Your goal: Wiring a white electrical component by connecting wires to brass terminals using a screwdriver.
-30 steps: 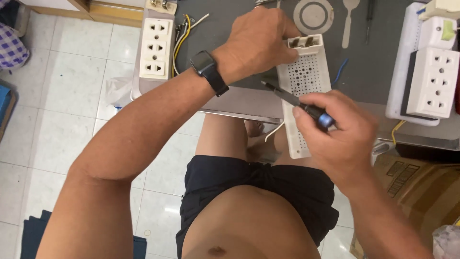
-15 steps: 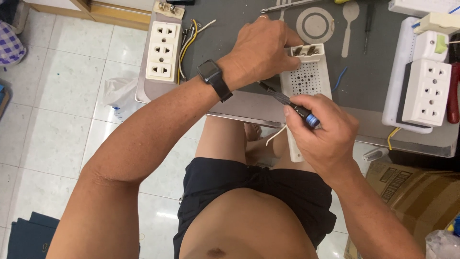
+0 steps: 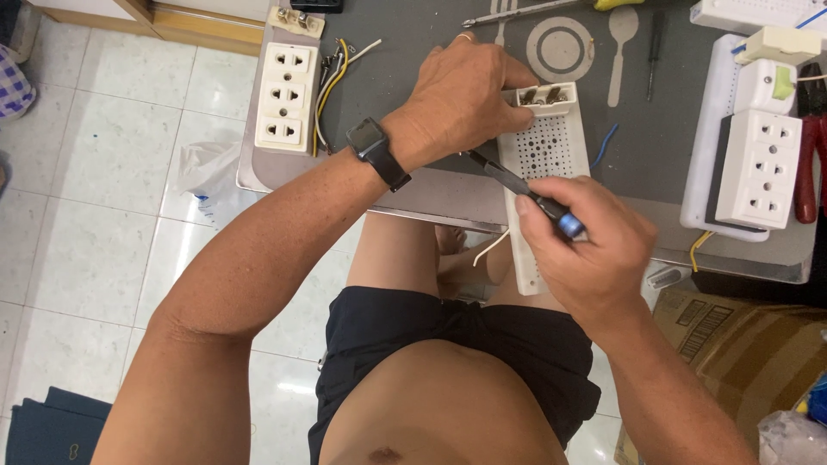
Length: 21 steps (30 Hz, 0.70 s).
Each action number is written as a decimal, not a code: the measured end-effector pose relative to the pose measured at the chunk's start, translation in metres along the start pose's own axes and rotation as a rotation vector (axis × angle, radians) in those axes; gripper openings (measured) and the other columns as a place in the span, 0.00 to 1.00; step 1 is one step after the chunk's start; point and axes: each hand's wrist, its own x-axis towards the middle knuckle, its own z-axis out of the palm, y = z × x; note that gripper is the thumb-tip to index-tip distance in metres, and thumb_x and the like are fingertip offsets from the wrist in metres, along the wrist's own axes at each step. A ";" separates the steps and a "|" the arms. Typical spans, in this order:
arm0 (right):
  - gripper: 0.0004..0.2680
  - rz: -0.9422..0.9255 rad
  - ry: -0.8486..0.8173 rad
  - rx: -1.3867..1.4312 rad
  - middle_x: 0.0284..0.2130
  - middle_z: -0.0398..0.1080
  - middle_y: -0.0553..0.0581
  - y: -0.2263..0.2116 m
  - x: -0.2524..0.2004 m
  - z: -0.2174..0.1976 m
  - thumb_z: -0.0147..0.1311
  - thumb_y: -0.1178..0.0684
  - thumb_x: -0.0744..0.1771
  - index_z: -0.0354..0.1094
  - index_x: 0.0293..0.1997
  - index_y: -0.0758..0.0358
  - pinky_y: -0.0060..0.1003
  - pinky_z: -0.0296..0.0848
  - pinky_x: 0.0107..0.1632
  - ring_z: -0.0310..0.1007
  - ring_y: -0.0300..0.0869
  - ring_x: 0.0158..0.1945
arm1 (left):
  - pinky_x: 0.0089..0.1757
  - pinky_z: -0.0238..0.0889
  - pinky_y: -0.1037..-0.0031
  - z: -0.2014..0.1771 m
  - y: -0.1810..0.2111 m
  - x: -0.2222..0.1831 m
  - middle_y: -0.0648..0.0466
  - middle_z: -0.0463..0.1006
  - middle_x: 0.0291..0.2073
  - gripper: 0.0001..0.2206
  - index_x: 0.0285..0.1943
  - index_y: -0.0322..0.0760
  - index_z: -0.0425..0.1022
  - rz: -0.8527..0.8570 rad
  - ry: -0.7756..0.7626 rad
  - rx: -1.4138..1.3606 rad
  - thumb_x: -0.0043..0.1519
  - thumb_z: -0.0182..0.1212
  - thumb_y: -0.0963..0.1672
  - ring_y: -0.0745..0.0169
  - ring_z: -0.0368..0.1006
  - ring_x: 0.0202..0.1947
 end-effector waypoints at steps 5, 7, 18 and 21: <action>0.03 0.094 0.001 -0.045 0.30 0.74 0.64 -0.005 -0.007 -0.025 0.62 0.70 0.65 0.73 0.39 0.77 0.35 0.67 0.33 0.70 0.44 0.29 | 0.41 0.57 0.60 -0.001 -0.002 -0.005 0.63 0.65 0.09 0.07 0.26 0.58 0.84 0.125 0.099 -0.073 0.52 0.61 0.45 0.52 0.50 0.20; 0.03 0.141 0.013 -0.029 0.29 0.73 0.66 -0.003 -0.005 -0.037 0.60 0.71 0.66 0.72 0.41 0.80 0.33 0.68 0.30 0.70 0.43 0.27 | 0.36 0.54 0.61 0.000 -0.003 -0.007 0.60 0.68 0.14 0.06 0.32 0.58 0.84 0.122 0.107 -0.064 0.52 0.63 0.46 0.50 0.55 0.25; 0.01 0.251 0.121 0.006 0.27 0.71 0.66 0.042 0.024 -0.041 0.57 0.73 0.70 0.71 0.44 0.83 0.32 0.69 0.32 0.72 0.45 0.27 | 0.33 0.53 0.64 0.005 -0.006 -0.009 0.57 0.71 0.24 0.13 0.47 0.55 0.83 0.037 0.096 -0.044 0.54 0.67 0.51 0.52 0.60 0.34; 0.01 0.335 0.150 0.061 0.25 0.69 0.63 0.046 0.027 -0.035 0.56 0.71 0.69 0.72 0.43 0.80 0.30 0.66 0.31 0.70 0.42 0.26 | 0.37 0.53 0.66 0.006 -0.007 -0.009 0.58 0.68 0.24 0.14 0.48 0.56 0.82 0.022 0.088 -0.066 0.53 0.68 0.51 0.55 0.60 0.35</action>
